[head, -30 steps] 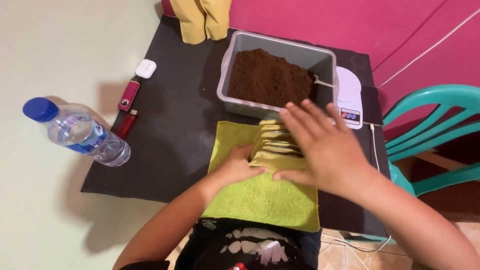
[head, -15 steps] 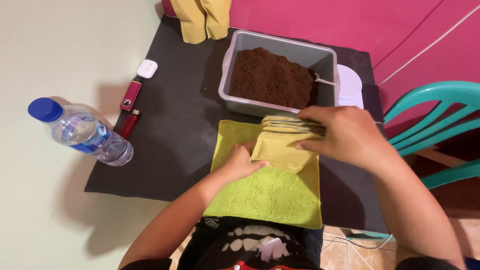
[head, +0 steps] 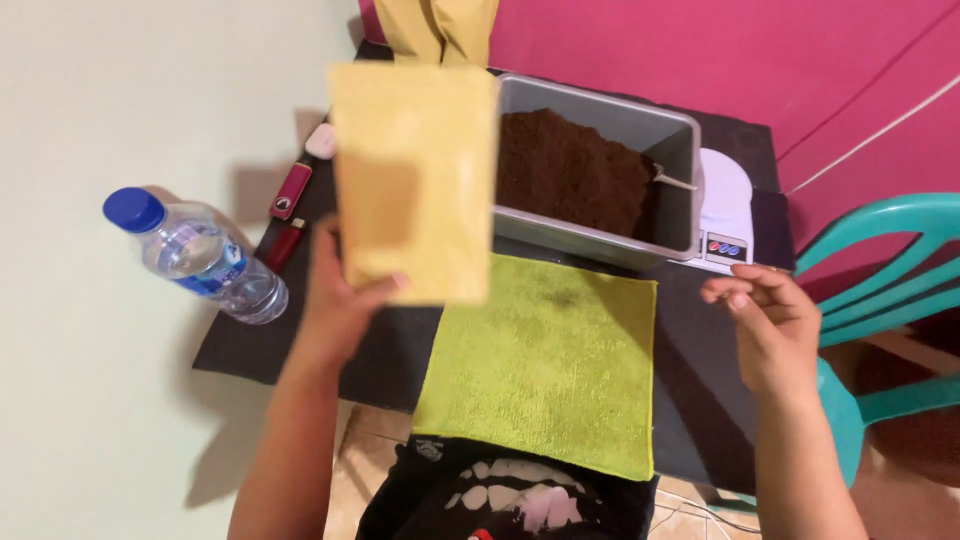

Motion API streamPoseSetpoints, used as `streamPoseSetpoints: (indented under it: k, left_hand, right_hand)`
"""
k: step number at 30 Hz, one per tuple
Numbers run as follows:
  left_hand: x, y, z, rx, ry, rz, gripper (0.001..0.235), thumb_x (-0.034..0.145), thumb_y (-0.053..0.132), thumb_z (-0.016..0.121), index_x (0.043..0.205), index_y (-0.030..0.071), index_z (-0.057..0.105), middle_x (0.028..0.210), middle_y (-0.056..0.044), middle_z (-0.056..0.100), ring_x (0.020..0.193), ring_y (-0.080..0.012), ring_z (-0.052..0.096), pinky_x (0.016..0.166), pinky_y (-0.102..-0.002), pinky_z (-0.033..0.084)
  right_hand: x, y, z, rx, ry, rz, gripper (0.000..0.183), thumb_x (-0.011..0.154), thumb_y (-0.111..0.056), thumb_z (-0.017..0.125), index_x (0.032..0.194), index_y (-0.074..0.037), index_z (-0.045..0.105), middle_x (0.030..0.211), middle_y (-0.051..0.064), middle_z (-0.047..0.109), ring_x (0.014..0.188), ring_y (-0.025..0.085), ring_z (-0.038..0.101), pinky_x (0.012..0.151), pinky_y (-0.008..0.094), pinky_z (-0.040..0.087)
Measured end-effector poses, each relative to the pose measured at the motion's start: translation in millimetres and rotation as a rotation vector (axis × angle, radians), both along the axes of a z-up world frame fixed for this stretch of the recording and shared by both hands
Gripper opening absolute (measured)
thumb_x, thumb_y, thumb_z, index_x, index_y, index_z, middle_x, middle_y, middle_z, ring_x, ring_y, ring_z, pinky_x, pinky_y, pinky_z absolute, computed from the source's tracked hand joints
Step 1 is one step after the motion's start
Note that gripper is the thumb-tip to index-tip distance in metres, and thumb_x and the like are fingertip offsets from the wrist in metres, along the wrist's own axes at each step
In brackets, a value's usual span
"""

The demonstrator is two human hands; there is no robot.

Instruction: Folding and stacking yellow coffee bags at a packaging station next to a container of ground coffee.

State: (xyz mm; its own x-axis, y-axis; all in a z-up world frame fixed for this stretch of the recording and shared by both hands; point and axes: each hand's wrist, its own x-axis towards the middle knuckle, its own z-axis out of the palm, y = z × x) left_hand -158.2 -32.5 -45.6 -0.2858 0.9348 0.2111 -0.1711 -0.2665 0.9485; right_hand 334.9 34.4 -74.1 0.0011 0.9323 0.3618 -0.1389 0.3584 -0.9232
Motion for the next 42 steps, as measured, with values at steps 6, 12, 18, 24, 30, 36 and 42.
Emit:
streamPoseSetpoints:
  k: [6,12,18,24,30,36,42]
  left_hand:
    - [-24.6,82.1,-22.2,0.011,0.034,0.280,0.093,0.065,-0.006,0.087,0.146,0.007,0.042,0.118,-0.015,0.056,0.104,-0.0287,0.061,0.081,-0.038,0.056]
    - [-48.7,140.3,-74.8,-0.413,0.050,0.084,0.097,0.071,0.002,0.079,0.153,0.024,0.034,0.125,-0.012,0.062,0.092,-0.0287,0.068,0.062,-0.042,0.061]
    - [-47.8,143.1,-51.2,-0.663,0.263,-0.146,0.089,0.073,0.013,0.079,0.154,0.014,0.041,0.116,-0.023,0.061,0.082,-0.0333,0.069,0.066,-0.045,0.062]
    - [-56.8,166.4,-50.4,-0.762,1.144,-0.205,0.126,0.063,0.082,0.075,0.159,0.010,0.037,0.154,-0.032,0.039,0.139,-0.0496,0.044,0.115,-0.054,0.039]
    - [-48.4,170.9,41.2,-0.455,1.433,-0.118,0.113,0.080,0.064,0.071,0.156,-0.010,0.032,0.152,-0.038,0.040,0.141,-0.0539,0.040,0.118,-0.059,0.033]
    - [-38.7,283.9,66.4,0.166,0.977,0.289,0.025,0.090,0.017,0.076,0.115,0.012,0.075,0.078,0.003,0.067,0.063,-0.0088,0.061,0.070,-0.025,0.053]
    - [-25.2,413.2,55.9,-0.058,1.242,0.627,0.046,0.094,0.040,0.081,0.119,0.004,0.066,0.095,-0.020,0.075,0.089,-0.0462,0.070,0.068,-0.057,0.057]
  right_hand:
    - [7.8,10.8,-80.6,-0.053,-0.077,-0.119,0.025,0.095,0.001,0.070,0.119,0.003,0.066,0.088,0.015,0.070,0.086,0.024,0.073,0.084,0.030,0.055]
    - [1.0,7.7,-94.2,-0.073,-0.343,-0.079,0.028,0.084,0.003,0.080,0.112,0.001,0.073,0.080,0.014,0.074,0.079,0.022,0.071,0.080,0.034,0.055]
    - [-32.1,-9.9,-52.0,0.049,-0.752,-0.036,0.026,0.076,-0.006,0.086,0.101,-0.012,0.082,0.073,0.006,0.079,0.074,0.025,0.077,0.075,0.036,0.058]
    - [-44.5,-13.0,-43.4,0.022,-0.767,0.004,0.026,0.078,-0.006,0.084,0.103,-0.012,0.083,0.072,0.008,0.080,0.073,0.026,0.078,0.074,0.037,0.059]
    - [-44.7,-8.9,-53.7,0.080,-0.769,0.094,0.041,0.069,-0.016,0.090,0.109,-0.013,0.080,0.072,0.007,0.081,0.072,0.031,0.077,0.077,0.044,0.059]
    - [-40.0,-3.1,-55.9,0.170,-0.762,0.152,0.041,0.076,-0.033,0.087,0.111,-0.014,0.076,0.081,-0.005,0.079,0.078,0.011,0.078,0.085,0.032,0.060]
    - [-54.4,1.4,-41.4,0.216,-0.722,0.143,0.035,0.079,-0.031,0.086,0.107,-0.012,0.075,0.072,-0.005,0.077,0.069,0.011,0.076,0.073,0.031,0.062]
